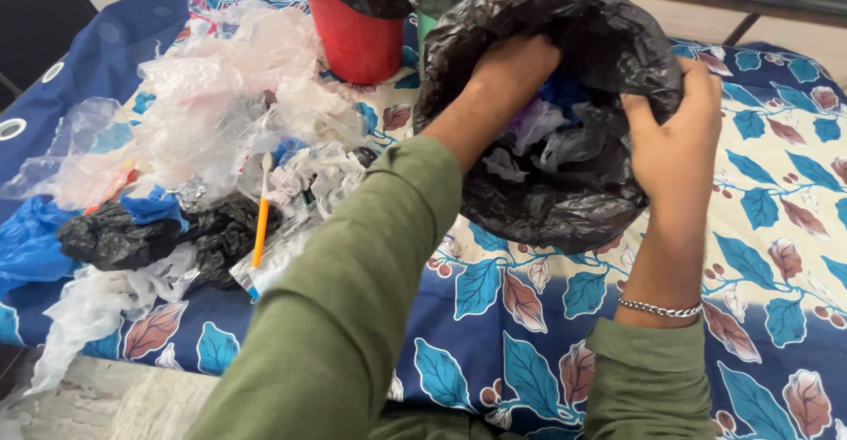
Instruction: The person sorts crumpled paper and plastic waste from a table into separate buckets. They pick up crumpled paper and place it into a green bucket, then pick up plastic bags and other plastic items and place them into a black bucket.
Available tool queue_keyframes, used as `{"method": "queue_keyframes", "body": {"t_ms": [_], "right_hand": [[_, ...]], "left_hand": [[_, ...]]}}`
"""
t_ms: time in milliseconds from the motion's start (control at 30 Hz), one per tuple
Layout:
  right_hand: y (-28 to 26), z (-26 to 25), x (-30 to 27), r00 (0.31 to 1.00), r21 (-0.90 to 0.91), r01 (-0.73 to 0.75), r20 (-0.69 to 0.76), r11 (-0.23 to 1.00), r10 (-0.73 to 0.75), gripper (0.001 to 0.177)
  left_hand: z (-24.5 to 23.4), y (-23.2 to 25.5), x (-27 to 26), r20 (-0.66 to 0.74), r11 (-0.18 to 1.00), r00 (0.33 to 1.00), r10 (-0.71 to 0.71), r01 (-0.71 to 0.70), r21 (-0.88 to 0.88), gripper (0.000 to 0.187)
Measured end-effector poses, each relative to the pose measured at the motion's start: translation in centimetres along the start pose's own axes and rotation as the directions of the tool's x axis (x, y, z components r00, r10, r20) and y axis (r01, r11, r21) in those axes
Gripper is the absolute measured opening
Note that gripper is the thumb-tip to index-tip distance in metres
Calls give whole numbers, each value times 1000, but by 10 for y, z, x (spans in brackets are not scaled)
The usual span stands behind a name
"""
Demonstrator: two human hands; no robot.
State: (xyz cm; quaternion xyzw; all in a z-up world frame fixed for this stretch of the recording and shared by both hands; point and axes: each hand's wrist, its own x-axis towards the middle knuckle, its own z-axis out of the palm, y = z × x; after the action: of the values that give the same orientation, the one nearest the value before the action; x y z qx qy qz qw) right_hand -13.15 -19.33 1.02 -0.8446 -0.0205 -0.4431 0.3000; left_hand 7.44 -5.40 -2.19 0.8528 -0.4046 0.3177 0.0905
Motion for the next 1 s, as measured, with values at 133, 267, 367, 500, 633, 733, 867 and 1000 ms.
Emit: {"method": "queue_keyframes", "body": {"t_ms": [133,267,367,500,633,733,867,1000], "right_hand": [[-4,3,-1,1000,4,5,-11,1000,-5,34],[-7,4,-2,1000,19,18,1,1000,-18,34],[-7,4,-4,1000,16,21,1,1000,-21,30],[0,4,-1,1000,3,28,4,1000,-28,30],[16,0,0,989,-37,145,-1,989,-145,30],[27,-1,-1,996,-3,89,1,996,-89,32],[36,-2,-4,998,28,67,8,997,-67,30],[36,-1,-5,997,41,72,15,997,-73,30]], "left_hand": [[50,2,-1,216,984,970,-108,74,160,19],[86,-10,-11,229,972,952,-202,225,-75,27],[69,-13,-18,288,973,949,-129,177,-147,29],[-37,-1,-55,190,936,981,-36,100,-337,21],[-144,11,-127,-21,876,995,-95,73,-476,17],[-187,11,-199,-35,848,975,-219,172,-501,21],[-198,15,-288,131,841,891,-435,454,-296,22],[-186,19,-353,198,855,850,-487,511,-89,34]]}}
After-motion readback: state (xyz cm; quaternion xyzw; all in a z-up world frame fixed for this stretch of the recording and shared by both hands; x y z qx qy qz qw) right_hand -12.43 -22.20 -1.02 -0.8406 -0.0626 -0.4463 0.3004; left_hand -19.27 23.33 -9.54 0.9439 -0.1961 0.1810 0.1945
